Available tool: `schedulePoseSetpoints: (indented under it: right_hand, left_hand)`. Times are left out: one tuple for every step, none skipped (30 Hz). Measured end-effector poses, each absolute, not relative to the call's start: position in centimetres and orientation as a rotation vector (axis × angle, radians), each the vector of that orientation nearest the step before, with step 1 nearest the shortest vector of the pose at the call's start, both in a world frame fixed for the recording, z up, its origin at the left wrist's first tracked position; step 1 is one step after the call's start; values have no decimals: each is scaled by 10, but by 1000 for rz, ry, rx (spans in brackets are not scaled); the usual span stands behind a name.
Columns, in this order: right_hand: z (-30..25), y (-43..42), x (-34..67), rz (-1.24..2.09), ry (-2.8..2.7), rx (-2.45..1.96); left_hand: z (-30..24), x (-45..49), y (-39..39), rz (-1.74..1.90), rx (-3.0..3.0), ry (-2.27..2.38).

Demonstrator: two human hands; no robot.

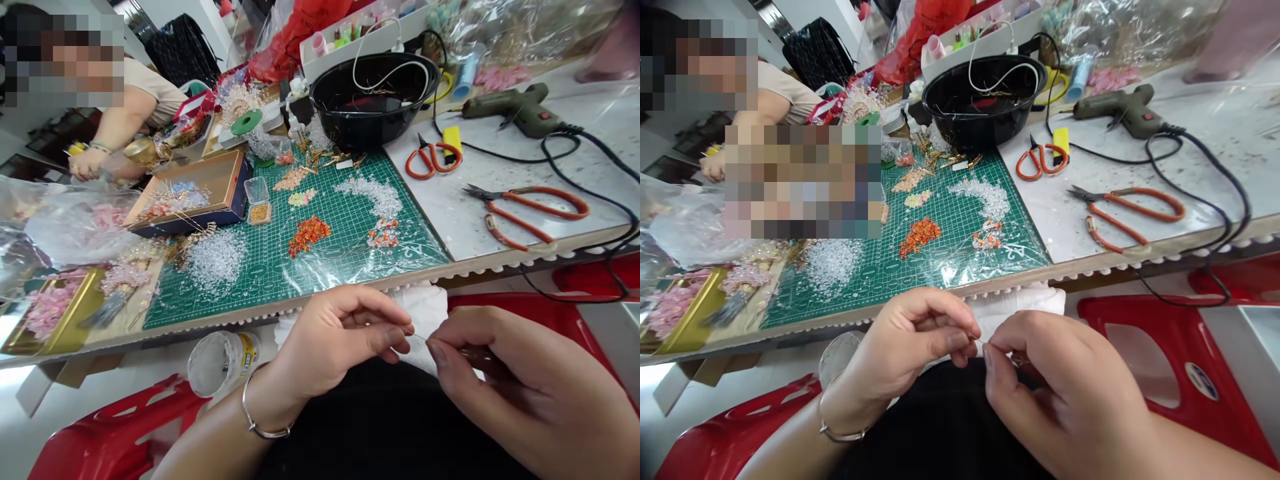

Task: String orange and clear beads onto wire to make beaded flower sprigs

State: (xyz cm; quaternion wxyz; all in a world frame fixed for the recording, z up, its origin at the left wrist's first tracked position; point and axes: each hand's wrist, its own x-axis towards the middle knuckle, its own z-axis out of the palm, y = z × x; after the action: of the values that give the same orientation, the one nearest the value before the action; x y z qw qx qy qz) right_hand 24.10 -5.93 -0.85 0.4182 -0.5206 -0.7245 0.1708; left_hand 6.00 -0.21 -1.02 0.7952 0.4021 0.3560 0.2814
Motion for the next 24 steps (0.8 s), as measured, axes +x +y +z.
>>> schedulePoseSetpoints:
  right_hand:
    - [-8,-59,241,431,-1823,-1304]
    - [-8,-59,241,437,-1826,-1302]
    - [-9,-60,240,441,-1825,-1302]
    - [-10,-60,241,450,-1824,-1305]
    - [-11,-61,241,463,-1818,-1307]
    - [-12,-61,241,486,-1815,-1310]
    - [-14,-62,241,511,-1809,-1312]
    - [-15,-63,241,540,-1802,-1321]
    - [-17,-63,241,573,-1801,-1326]
    - [-18,-64,242,601,-1798,-1329]
    - [-19,-64,242,625,-1803,-1321]
    - [-19,-64,242,646,-1815,-1305]
    - [-19,-64,242,657,-1828,-1290]
    - [-20,-63,243,665,-1848,-1274]
    - [-20,-63,245,668,-1868,-1267]
    - [-21,-63,246,675,-1891,-1270]
    - [-21,-62,247,684,-1919,-1272]
    - [-22,-62,249,697,-1948,-1274]
    - [-23,-62,249,716,-1980,-1268]
    - [-23,-61,250,740,-2010,-1264]
    - [-24,-61,250,748,-2029,-1259]
    - [-23,-61,250,755,-2048,-1253]
    - [-23,-61,251,764,-2064,-1253]
    - [-22,-61,252,771,-2073,-1259]
  left_hand:
    - [-10,60,-3,605,869,771]
    - [-9,59,-3,607,877,783]
    - [-9,59,-4,608,888,796]
    - [-8,59,-4,608,902,810]
    - [-7,58,-5,605,916,823]
    - [-7,58,-5,600,931,832]
    - [-6,57,-6,595,946,837]
    - [-5,57,-6,589,962,838]
    - [-5,57,-7,583,981,835]
    - [-4,57,-7,577,1001,830]
    - [-4,57,-8,571,1018,828]
    - [-4,56,-8,563,1027,831]
    - [-4,56,-8,551,1031,841]
    - [-4,56,-8,532,1033,859]
    - [-4,55,-7,505,1044,884]
    - [-4,54,-7,473,1068,914]
    - [-4,53,-6,444,1108,947]
    - [-3,53,-5,423,1162,978]
    - [-3,52,-5,410,1222,1006]
    - [-2,52,-4,403,1280,1022]
    - [-1,52,-4,399,1333,1021]
    - [0,52,-4,392,1383,1006]
    - [1,52,-3,383,1430,986]
    - [1,50,-3,376,1472,969]
